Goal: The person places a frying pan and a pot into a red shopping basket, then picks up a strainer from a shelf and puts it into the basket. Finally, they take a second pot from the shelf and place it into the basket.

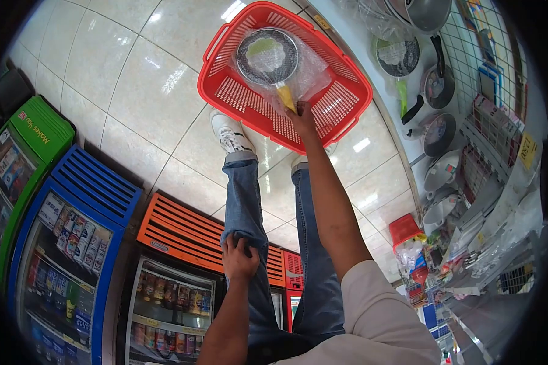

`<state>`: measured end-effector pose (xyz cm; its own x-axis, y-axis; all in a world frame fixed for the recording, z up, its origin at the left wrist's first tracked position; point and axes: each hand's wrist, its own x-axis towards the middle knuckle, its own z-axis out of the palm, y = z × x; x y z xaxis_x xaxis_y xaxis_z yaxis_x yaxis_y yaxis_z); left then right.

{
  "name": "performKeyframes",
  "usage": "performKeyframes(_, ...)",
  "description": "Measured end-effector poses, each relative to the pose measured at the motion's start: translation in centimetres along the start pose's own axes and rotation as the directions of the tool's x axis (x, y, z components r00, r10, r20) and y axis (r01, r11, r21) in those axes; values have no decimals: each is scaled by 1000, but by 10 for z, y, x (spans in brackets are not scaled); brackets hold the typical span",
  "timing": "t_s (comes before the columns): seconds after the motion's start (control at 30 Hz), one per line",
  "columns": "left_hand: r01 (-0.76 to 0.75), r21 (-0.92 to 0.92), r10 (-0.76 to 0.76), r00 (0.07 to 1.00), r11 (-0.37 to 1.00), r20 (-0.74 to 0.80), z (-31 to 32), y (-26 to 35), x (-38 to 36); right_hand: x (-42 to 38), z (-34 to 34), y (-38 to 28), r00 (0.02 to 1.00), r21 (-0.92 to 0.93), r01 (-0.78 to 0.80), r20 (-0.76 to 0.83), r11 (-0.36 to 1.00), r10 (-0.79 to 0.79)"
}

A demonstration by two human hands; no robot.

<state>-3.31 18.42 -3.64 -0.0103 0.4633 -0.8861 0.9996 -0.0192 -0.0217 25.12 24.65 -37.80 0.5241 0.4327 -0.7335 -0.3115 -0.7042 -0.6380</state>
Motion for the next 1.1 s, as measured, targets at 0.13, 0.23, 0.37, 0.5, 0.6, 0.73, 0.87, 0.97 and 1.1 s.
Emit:
performKeyframes(0.13,-10,22,11,1000,1000,-23,1,2,0,-5,-9,7,992,-229,122,10,966,-123)
performKeyframes(0.23,-11,3,11,999,1000,-32,-1,8,-1,-11,-43,-30,991,-256,134,35,957,-129)
performKeyframes(0.37,-10,-9,10,999,1000,-40,1,6,-1,-34,-112,-142,941,61,339,-4,939,-339)
performKeyframes(0.5,9,-37,-9,1000,999,-17,0,10,-2,-13,-211,-210,771,-303,477,-307,825,-558)
performKeyframes(0.6,22,-59,-24,999,998,-25,5,12,-2,25,-261,-253,542,-548,508,-396,665,-741)
performKeyframes(0.73,44,-78,-47,998,996,-41,6,19,-6,66,-287,-288,501,-891,271,-191,363,-844)
performKeyframes(0.87,58,-96,-65,995,994,-77,14,26,-8,105,-302,-288,799,-857,142,-196,496,-568)
performKeyframes(0.97,89,-121,-98,993,989,-73,20,30,-10,110,-301,-291,832,-828,166,-174,535,-527)
performKeyframes(1.1,106,-162,-120,989,981,-81,22,36,-11,110,-311,-299,825,-846,210,-116,491,-553)
